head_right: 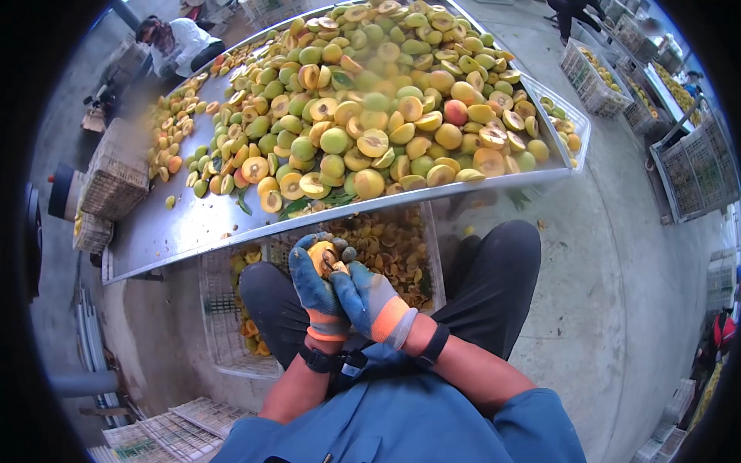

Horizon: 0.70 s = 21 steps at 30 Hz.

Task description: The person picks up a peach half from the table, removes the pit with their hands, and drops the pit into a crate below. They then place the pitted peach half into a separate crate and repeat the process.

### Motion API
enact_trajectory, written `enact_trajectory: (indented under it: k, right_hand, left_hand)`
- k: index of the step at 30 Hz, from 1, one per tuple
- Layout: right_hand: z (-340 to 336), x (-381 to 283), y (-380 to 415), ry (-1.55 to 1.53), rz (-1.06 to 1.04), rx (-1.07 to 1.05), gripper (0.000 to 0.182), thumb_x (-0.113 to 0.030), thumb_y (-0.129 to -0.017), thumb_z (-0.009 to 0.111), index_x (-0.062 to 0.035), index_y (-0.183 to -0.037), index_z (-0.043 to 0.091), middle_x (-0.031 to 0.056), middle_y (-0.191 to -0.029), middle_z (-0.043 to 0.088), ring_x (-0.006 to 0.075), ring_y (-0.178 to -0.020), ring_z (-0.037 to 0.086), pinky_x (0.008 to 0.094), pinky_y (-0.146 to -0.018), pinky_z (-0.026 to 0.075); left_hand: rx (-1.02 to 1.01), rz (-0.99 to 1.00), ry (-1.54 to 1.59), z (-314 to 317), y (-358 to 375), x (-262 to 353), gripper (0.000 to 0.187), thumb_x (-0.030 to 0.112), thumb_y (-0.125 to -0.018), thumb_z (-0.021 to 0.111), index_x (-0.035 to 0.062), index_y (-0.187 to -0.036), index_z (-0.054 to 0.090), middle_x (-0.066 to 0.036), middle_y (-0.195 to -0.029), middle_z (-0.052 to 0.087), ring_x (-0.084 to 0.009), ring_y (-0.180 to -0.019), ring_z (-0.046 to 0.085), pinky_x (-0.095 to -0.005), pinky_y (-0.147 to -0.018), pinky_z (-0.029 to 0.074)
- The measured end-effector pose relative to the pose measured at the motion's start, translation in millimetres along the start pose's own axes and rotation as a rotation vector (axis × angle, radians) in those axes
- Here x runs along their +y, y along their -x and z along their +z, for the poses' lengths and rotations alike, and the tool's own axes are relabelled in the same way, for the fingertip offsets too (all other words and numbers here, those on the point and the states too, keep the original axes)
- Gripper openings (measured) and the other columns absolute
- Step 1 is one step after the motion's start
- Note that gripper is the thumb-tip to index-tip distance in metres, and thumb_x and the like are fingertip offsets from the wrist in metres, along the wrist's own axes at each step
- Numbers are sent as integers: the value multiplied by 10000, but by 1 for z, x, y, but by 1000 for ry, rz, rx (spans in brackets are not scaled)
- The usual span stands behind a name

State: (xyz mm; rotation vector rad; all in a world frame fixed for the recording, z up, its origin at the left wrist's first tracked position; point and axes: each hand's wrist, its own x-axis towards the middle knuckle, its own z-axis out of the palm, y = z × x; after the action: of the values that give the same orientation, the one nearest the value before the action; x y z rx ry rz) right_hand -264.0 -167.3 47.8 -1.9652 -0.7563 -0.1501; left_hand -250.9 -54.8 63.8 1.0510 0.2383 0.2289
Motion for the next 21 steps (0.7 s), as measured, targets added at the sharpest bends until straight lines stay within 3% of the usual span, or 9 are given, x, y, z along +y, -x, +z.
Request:
enact_trajectory:
  k: [2,6,7,8,14,18,20,21]
  right_hand:
    - [-1,1,0,106,-86,30,474,-11,-811,647,112,-1260,556,281,-1017,594,450,-794,651,477,-652,560]
    - [-5,-3,0,5,0,-34,518,-30,-789,672,116,-1271,551,282,-1020,596,456,-791,650,489,-656,556]
    - [-7,-5,0,10,69,-68,327,-111,-932,567,51,-1215,598,273,-1009,632,453,-822,664,492,-674,556]
    - [-9,-7,0,16,139,-103,268,-192,-1076,461,-15,-1158,646,263,-998,668,451,-853,679,495,-691,555]
    - [-12,1,3,-42,78,-195,294,-213,-1087,429,-31,-1155,651,251,-1003,681,439,-897,686,489,-730,553]
    - [-25,-1,-2,-238,168,-308,295,-223,-1084,431,-37,-1131,655,245,-991,683,426,-882,681,454,-750,551]
    - [-29,1,-2,-713,491,-455,267,-254,-1060,560,6,-1070,618,45,-779,614,197,-701,640,327,-595,501]
    - [-35,-10,-10,-989,819,-425,404,-399,-1110,472,-44,-976,609,-34,-654,521,85,-569,531,247,-504,417]
  left_hand:
    - [-3,9,38,2,1,-1,421,464,-1107,419,75,-1211,544,-106,-1055,647,-220,-926,646,-354,-853,563]
    - [-16,25,6,-5,2,-7,414,457,-1106,425,72,-1197,547,-113,-1057,644,-218,-916,639,-354,-844,563]
    - [-38,19,10,-6,3,-9,431,475,-1102,431,71,-1191,549,-115,-1047,645,-220,-902,638,-352,-833,562]
    - [-58,12,15,-8,3,-9,448,494,-1097,436,70,-1185,550,-117,-1037,646,-221,-888,637,-351,-822,561]
    - [28,-260,190,-2,1,8,571,618,-1052,461,63,-1087,591,-117,-900,654,-238,-774,639,-362,-734,564]
    - [59,-306,150,-10,-4,-1,594,638,-1044,461,62,-1025,608,-118,-857,647,-244,-752,637,-365,-711,564]
    - [38,-313,166,-9,-3,-1,578,580,-1060,475,35,-968,645,-120,-822,669,-237,-734,657,-354,-706,565]
    - [39,-314,167,-10,-3,-1,578,580,-1060,475,35,-968,645,-120,-822,669,-237,-734,657,-354,-706,565]
